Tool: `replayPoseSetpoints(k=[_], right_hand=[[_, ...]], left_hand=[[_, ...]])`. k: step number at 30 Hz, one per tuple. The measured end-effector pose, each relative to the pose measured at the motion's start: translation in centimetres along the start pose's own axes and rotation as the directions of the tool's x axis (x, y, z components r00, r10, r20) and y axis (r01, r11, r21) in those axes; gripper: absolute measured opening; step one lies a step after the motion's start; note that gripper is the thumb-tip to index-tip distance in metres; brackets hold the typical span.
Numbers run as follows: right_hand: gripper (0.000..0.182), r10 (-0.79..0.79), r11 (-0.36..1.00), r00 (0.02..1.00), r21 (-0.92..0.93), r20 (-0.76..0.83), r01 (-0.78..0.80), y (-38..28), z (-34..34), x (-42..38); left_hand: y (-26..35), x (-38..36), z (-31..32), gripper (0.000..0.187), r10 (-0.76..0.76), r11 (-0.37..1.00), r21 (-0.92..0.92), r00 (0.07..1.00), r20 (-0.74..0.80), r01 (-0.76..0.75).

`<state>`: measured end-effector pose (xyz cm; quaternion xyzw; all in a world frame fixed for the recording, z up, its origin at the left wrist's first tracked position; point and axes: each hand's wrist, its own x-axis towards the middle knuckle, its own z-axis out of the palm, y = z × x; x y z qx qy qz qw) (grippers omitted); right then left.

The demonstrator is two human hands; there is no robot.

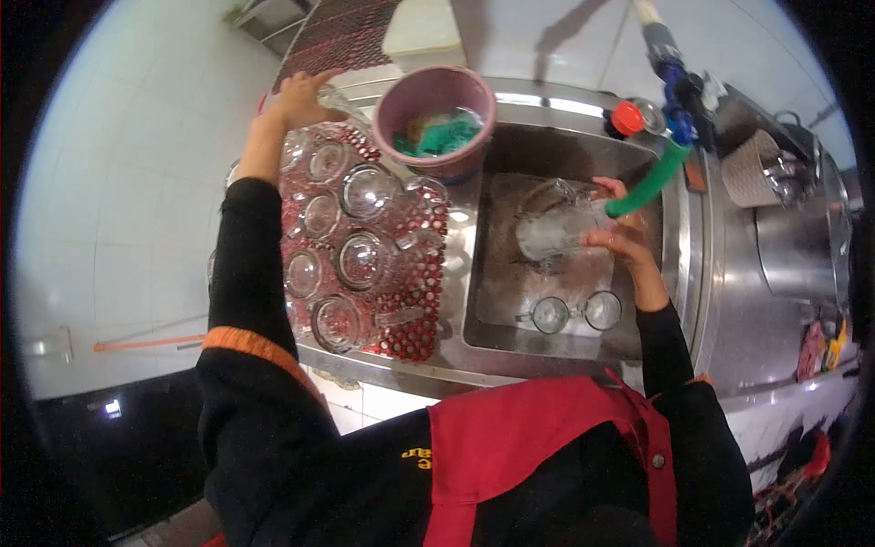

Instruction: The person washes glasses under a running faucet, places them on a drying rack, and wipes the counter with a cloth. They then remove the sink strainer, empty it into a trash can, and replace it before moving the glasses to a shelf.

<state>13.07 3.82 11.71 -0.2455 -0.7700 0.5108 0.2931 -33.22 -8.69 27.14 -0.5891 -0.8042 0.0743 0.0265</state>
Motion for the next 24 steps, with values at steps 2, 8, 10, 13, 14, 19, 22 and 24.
replayPoseSetpoints(k=[2,8,10,13,14,19,22,24], right_hand=[[0.068,0.140,0.951,0.990,0.279,-0.018,-0.129,-0.5,0.3,-1.1],[0.063,0.219,0.304,0.901,0.851,0.375,-0.428,14.5,1.8,-5.0],[0.060,0.405,0.140,0.825,0.865,0.394,-0.482,11.7,3.9,-4.7],[0.045,0.595,0.105,0.727,0.864,0.342,-0.493,6.8,4.4,-4.3],[0.045,0.521,0.019,0.712,0.828,0.470,-0.560,8.0,4.3,-4.1],[0.047,0.455,0.285,0.786,0.768,0.419,-0.574,5.7,1.3,-2.7],[0.057,0.493,0.745,0.854,0.427,0.166,-0.513,0.6,0.0,-1.8],[0.067,0.058,0.873,0.998,-0.485,-0.010,-0.055,-0.9,0.2,-1.4]], left_hand=[[-0.2,-0.3,-0.6,0.070,-0.030,0.996,0.083,0.992,-0.122,0.040],[9.7,-7.3,-10.5,0.050,0.252,0.966,0.076,0.823,-0.509,-0.249],[14.3,-10.7,-13.3,0.049,0.268,0.949,0.013,0.785,-0.559,-0.315],[20.0,-14.6,-13.5,0.046,0.233,0.845,-0.245,0.739,-0.632,-0.476],[22.0,-15.6,-12.8,0.046,0.175,0.715,-0.458,0.770,-0.614,-0.528],[29.3,-16.4,-1.0,0.057,-0.205,0.636,-0.745,0.886,-0.415,-0.202],[33.0,-14.7,10.3,0.068,-0.419,-0.126,-0.953,0.856,0.302,0.275],[35.4,-13.5,13.3,0.075,-0.226,-0.435,-0.736,0.729,0.646,0.518]])
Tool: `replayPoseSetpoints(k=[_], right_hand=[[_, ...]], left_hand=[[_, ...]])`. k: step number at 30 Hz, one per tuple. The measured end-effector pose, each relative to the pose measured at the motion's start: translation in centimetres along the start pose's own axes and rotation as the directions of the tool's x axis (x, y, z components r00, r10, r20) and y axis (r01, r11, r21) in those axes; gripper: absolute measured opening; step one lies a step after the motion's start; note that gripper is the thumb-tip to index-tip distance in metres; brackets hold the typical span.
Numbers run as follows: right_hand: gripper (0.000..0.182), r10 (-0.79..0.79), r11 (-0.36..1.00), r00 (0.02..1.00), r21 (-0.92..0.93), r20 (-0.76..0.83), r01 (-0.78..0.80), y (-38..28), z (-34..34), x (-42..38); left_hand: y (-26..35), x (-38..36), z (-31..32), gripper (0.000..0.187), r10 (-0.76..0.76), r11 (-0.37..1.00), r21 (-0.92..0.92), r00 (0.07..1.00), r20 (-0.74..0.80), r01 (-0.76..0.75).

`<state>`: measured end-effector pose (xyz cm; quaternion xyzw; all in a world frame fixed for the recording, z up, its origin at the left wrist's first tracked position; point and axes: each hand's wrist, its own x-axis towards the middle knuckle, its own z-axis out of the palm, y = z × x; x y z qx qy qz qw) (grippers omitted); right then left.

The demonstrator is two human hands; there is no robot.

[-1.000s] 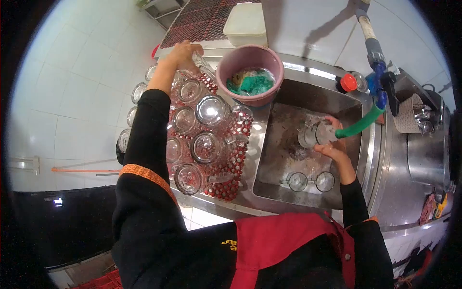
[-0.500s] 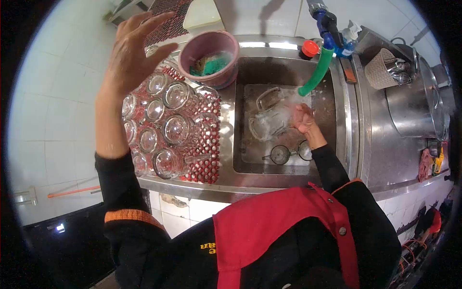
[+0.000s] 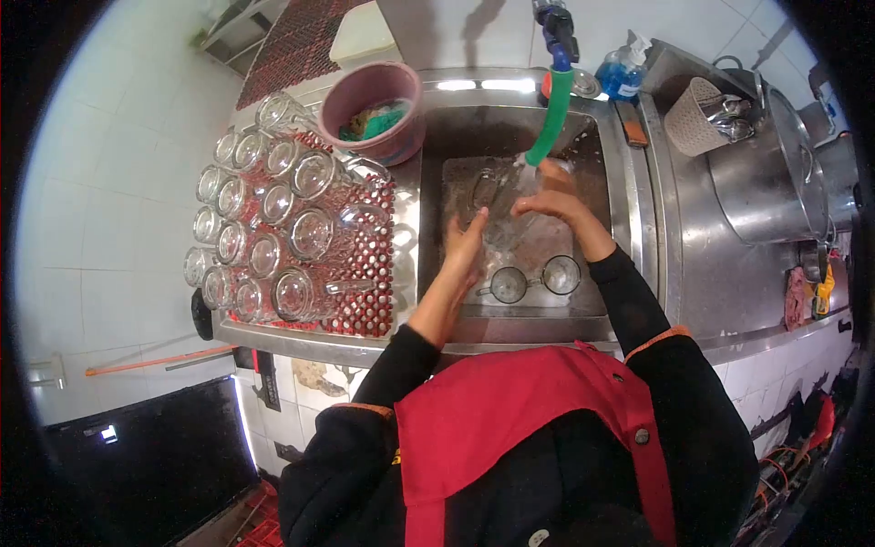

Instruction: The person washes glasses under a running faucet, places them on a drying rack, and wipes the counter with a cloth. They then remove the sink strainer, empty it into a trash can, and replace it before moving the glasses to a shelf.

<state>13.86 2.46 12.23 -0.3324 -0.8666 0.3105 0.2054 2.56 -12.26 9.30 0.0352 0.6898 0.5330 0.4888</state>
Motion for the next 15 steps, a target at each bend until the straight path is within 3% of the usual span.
replayPoseSetpoints(k=[1,2,3,4,6,7,8,10,11,14,15], right_hand=[[0.073,0.041,0.999,0.999,-0.029,-0.017,-0.041,-0.7,-0.2,-0.1],[0.073,0.039,0.998,0.999,-0.039,-0.019,-0.040,-0.8,-0.3,-0.2],[0.076,-0.007,0.999,0.999,-0.055,-0.044,0.004,-0.8,-0.5,-0.1],[0.079,-0.054,0.996,0.996,-0.071,-0.068,0.049,-0.7,-0.6,-0.1],[0.078,-0.053,0.994,0.993,-0.099,-0.110,0.043,-1.3,-0.8,-0.2],[0.078,-0.099,0.993,0.985,-0.081,-0.139,0.089,-1.5,-1.0,-0.4],[0.078,-0.144,0.989,0.975,-0.066,-0.168,0.135,-1.9,-1.2,-0.6],[0.080,-0.143,0.983,0.974,-0.142,-0.173,0.119,-2.4,-1.4,-1.1],[0.079,-0.184,0.977,0.965,-0.143,-0.185,0.159,-2.0,-1.4,-1.0],[0.073,-0.246,0.967,0.948,-0.119,-0.202,0.226,-1.1,-2.0,-1.0],[0.063,-0.302,0.950,0.922,-0.162,-0.242,0.268,-1.1,-2.4,-1.2]], left_hand=[[-1.3,1.3,0.8,0.075,0.001,1.000,-0.004,1.000,0.009,-0.001],[-2.4,2.6,1.5,0.074,-0.121,0.973,-0.168,0.968,0.221,0.160],[-2.4,3.0,2.4,0.073,-0.195,0.895,-0.286,0.877,0.439,0.342],[-2.4,3.6,3.4,0.073,-0.190,0.894,-0.290,0.875,0.445,0.342],[-1.7,4.4,5.4,0.070,-0.083,0.829,-0.472,0.902,0.425,0.299],[-0.9,5.2,6.4,0.059,-0.087,0.725,-0.598,0.907,0.412,0.341],[-0.5,6.5,7.1,0.059,-0.084,0.723,-0.598,0.904,0.419,0.345],[0.3,8.6,8.5,0.043,0.194,0.580,-0.767,0.868,0.457,0.275],[0.6,9.1,8.5,0.032,0.184,0.615,-0.743,0.869,0.459,0.263],[0.9,10.2,8.1,0.028,0.163,0.581,-0.739,0.841,0.516,0.341],[1.0,10.5,8.0,0.028,0.161,0.581,-0.738,0.841,0.517,0.342]])
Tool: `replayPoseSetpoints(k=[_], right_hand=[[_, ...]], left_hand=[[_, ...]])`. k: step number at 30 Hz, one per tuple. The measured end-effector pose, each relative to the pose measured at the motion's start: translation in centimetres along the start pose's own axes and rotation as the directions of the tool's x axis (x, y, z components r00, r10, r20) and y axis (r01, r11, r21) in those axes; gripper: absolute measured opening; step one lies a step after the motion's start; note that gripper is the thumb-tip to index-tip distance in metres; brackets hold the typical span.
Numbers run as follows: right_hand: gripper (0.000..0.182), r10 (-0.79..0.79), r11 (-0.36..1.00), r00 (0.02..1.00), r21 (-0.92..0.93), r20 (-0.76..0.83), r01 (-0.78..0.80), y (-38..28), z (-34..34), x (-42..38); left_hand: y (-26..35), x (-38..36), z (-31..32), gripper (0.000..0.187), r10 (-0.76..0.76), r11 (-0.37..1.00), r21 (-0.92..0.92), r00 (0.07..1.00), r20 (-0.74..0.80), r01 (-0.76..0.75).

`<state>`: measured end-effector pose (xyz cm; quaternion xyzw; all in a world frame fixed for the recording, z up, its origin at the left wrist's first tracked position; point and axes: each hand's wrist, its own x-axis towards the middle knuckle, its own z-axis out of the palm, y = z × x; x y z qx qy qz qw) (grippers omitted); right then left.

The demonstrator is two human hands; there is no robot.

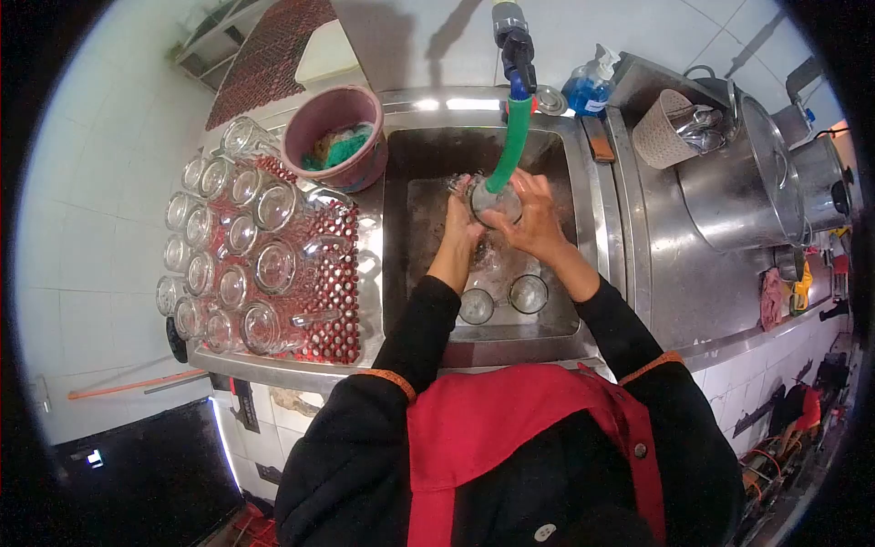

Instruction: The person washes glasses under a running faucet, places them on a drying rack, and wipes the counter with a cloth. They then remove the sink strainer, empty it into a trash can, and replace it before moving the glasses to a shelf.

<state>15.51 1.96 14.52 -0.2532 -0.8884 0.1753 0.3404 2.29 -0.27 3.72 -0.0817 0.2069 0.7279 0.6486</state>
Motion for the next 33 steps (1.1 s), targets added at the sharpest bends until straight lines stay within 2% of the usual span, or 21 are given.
replayPoseSetpoints(k=[5,7,8,10,11,13,14,17,18,19,20,21,22,23,24,26,27,29,31,32,33], right_hand=[[0.030,-0.152,0.988,0.980,0.021,0.132,0.150,1.2,0.8,-1.3],[0.017,-0.121,0.978,0.781,-0.059,0.613,0.198,1.0,2.1,-0.7],[0.017,-0.119,0.979,0.780,-0.060,0.614,0.197,0.8,3.1,-0.2],[0.012,0.398,0.917,0.779,-0.182,0.484,-0.355,0.8,5.8,0.7],[0.012,0.398,0.917,0.779,-0.181,0.484,-0.356,1.8,7.1,0.7],[0.013,0.597,0.288,0.568,0.509,0.566,-0.811,4.0,10.3,0.6],[0.015,0.591,-0.216,0.449,0.668,0.670,-0.712,4.0,10.8,0.8],[0.022,0.592,-0.447,0.466,0.749,0.658,-0.489,3.9,10.8,-0.5],[0.022,0.588,-0.447,0.464,0.744,0.662,-0.496,4.1,11.1,-0.4],[0.025,0.620,0.168,0.561,0.606,0.548,-0.778,4.3,11.4,-0.4],[0.027,0.556,0.697,0.682,0.179,0.475,-0.694,4.6,11.9,-0.5],[0.027,0.559,0.694,0.679,0.180,0.477,-0.697,6.6,14.4,-1.4],[0.030,0.370,0.649,0.873,0.584,0.319,-0.488,9.9,18.6,-2.7],[0.032,0.223,0.483,0.973,0.860,0.059,-0.163,11.6,20.8,-3.2],[0.032,0.222,0.483,0.973,0.860,0.059,-0.162,9.4,19.0,-1.8],[0.018,0.535,-0.281,0.683,0.867,0.497,-0.411,5.8,12.2,-2.2],[0.012,0.506,-0.641,0.468,0.679,0.725,-0.359,3.1,10.1,-0.4],[0.011,0.474,-0.486,0.606,0.764,0.639,-0.425,4.1,8.8,-1.5],[0.013,0.601,0.126,0.691,0.806,0.402,-0.578,1.4,5.1,-0.6],[0.017,0.440,0.814,0.891,0.372,0.108,-0.447,1.9,4.9,-0.5],[0.017,0.448,0.809,0.888,0.374,0.107,-0.453,2.4,5.5,-0.5]], left_hand=[[1.3,-0.4,0.5,0.024,0.035,0.999,0.016,0.999,-0.016,-0.035],[1.1,-1.0,1.5,0.023,0.070,0.994,0.086,0.997,-0.022,-0.067],[1.0,-1.4,2.2,0.022,0.109,0.982,0.157,0.994,-0.020,-0.104],[0.1,-2.9,3.2,0.022,0.139,0.974,0.185,0.990,-0.012,-0.134],[-0.4,-3.2,3.5,0.022,0.171,0.963,0.212,0.985,-0.002,-0.167],[-1.0,-1.3,1.0,0.022,0.147,0.982,0.120,0.989,-0.006,-0.145],[-0.8,-1.3,0.9,0.024,0.166,0.983,0.095,0.983,-0.076,-0.159],[0.8,-1.2,0.9,0.034,0.252,0.962,0.138,0.962,-0.102,-0.237],[1.8,-1.7,1.0,0.036,0.148,0.988,0.065,0.986,-0.074,-0.143],[2.3,-2.1,1.1,0.038,0.042,0.999,-0.005,0.998,-0.040,-0.043],[2.4,-0.8,-0.1,0.035,0.047,0.997,-0.049,0.991,-0.126,-0.054],[1.8,0.1,-1.6,0.035,0.045,0.998,-0.048,0.990,-0.130,-0.052],[1.0,1.0,-2.7,0.034,0.167,0.981,0.115,0.982,-0.086,-0.157],[0.2,1.9,-3.4,0.033,0.279,0.926,0.270,0.960,-0.021,-0.263],[-0.7,2.5,-3.7,0.031,0.267,0.931,0.274,0.961,-0.065,-0.240],[-0.2,3.2,-4.7,0.030,0.179,0.971,0.174,0.981,-0.073,-0.165],[0.0,3.3,-5.0,0.028,0.087,0.994,0.072,0.994,-0.071,-0.082],[1.8,0.5,-2.3,0.029,0.110,0.994,-0.001,0.982,-0.151,-0.111],[3.6,1.2,-4.2,0.037,0.068,0.997,-0.021,0.996,-0.052,-0.070],[3.8,1.1,-4.5,0.042,0.059,0.998,0.023,0.991,-0.123,-0.057],[3.6,1.0,-4.8,0.042,0.054,0.998,0.027,0.990,-0.127,-0.051]])
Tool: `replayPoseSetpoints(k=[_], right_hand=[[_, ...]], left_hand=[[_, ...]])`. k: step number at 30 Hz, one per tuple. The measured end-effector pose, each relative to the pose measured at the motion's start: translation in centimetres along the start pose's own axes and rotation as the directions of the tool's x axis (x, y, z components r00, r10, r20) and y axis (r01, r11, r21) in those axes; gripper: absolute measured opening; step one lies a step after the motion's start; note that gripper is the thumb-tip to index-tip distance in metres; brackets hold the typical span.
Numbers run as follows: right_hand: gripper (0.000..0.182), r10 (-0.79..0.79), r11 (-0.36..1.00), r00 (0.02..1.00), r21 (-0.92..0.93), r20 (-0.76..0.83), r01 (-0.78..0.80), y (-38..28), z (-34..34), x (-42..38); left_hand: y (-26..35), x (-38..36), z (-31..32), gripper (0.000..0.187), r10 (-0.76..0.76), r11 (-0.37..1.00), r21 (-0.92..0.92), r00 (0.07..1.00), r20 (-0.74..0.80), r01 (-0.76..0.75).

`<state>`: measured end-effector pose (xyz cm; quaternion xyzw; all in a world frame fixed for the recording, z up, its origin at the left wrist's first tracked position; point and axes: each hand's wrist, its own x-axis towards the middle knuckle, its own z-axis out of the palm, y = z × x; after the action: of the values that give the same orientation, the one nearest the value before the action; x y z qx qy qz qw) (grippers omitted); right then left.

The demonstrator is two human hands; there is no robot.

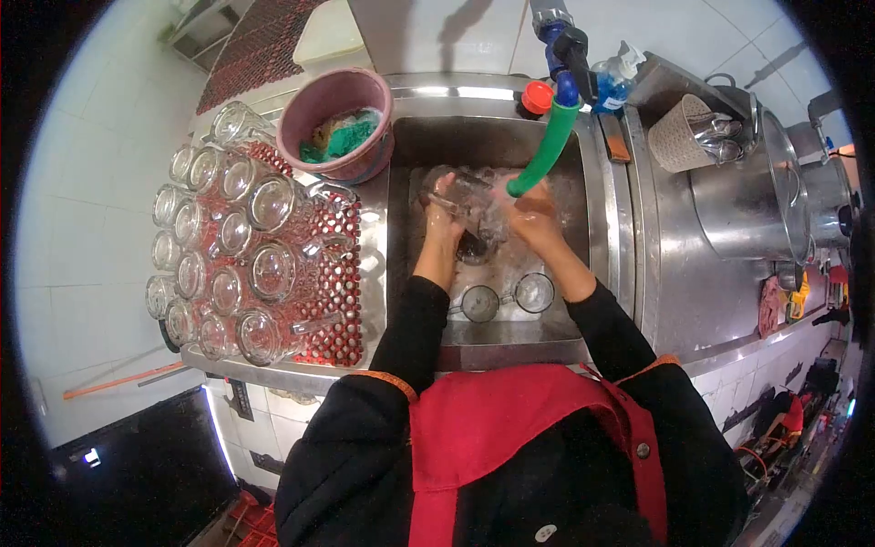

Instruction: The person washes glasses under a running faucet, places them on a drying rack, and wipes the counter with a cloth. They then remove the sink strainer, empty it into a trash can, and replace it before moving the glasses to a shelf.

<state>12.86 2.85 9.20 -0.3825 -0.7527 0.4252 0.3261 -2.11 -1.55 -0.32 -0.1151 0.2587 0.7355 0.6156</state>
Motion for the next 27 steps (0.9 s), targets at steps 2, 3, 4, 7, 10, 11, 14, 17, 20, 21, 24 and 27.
replayPoseSetpoints(k=[2,3,4,7,10,11,14,17,20,21,24,27], right_hand=[[0.033,-0.238,0.907,0.890,-0.239,0.388,0.347,2.4,1.4,0.7],[0.032,-0.002,0.982,0.877,0.165,0.481,-0.089,4.4,2.2,1.4],[0.032,-0.001,0.982,0.877,0.165,0.481,-0.089,3.2,1.8,1.8],[0.047,-0.008,0.968,0.859,0.221,0.511,-0.122,2.2,1.0,3.7],[0.044,-0.038,0.901,0.816,-0.333,0.576,0.277,2.4,2.0,0.7],[0.044,-0.099,0.865,0.712,-0.293,0.696,0.407,0.1,0.9,0.8],[0.046,-0.058,0.956,0.898,-0.233,0.436,0.175,1.3,1.1,2.3],[0.053,0.290,0.511,0.902,0.745,0.321,-0.430,2.6,1.7,3.6],[0.057,0.356,0.466,0.908,0.800,0.222,-0.379,3.7,2.6,1.9],[0.057,0.357,0.467,0.907,0.798,0.225,-0.382,3.0,2.3,0.7],[0.057,0.060,0.557,0.961,0.790,0.270,-0.257,0.2,0.8,-1.7],[0.048,0.355,0.333,0.887,0.847,0.294,-0.414,-1.9,-0.5,-1.6]], left_hand=[[-0.5,-0.6,-0.3,0.052,-0.122,0.979,0.169,0.992,0.036,0.114],[-0.9,-3.4,3.0,0.068,-0.114,0.954,0.275,0.993,-0.044,0.122],[-1.4,-4.1,4.2,0.068,-0.115,0.954,0.275,0.992,-0.044,0.123],[-2.6,-3.1,3.9,0.081,-0.044,0.916,0.401,0.986,0.162,-0.025],[-2.1,0.3,0.5,0.095,-0.266,0.946,0.248,0.937,0.227,0.208],[-1.6,-2.9,4.2,0.100,-0.240,0.968,0.131,0.948,0.209,0.216],[-1.6,-4.7,5.7,0.092,-0.128,0.987,0.143,0.878,0.462,0.068],[-2.7,-4.3,5.8,0.095,-0.072,0.997,0.009,0.895,0.440,0.076],[-3.2,-3.2,5.5,0.089,-0.026,0.985,-0.149,0.923,0.385,0.090],[-3.3,-2.3,4.7,0.085,-0.033,0.986,-0.139,0.923,0.382,0.093],[-3.3,-0.1,2.8,0.077,-0.018,0.989,-0.132,0.943,0.332,0.066],[-3.4,0.3,1.9,0.072,0.039,0.999,-0.043,0.981,0.188,-0.031]])
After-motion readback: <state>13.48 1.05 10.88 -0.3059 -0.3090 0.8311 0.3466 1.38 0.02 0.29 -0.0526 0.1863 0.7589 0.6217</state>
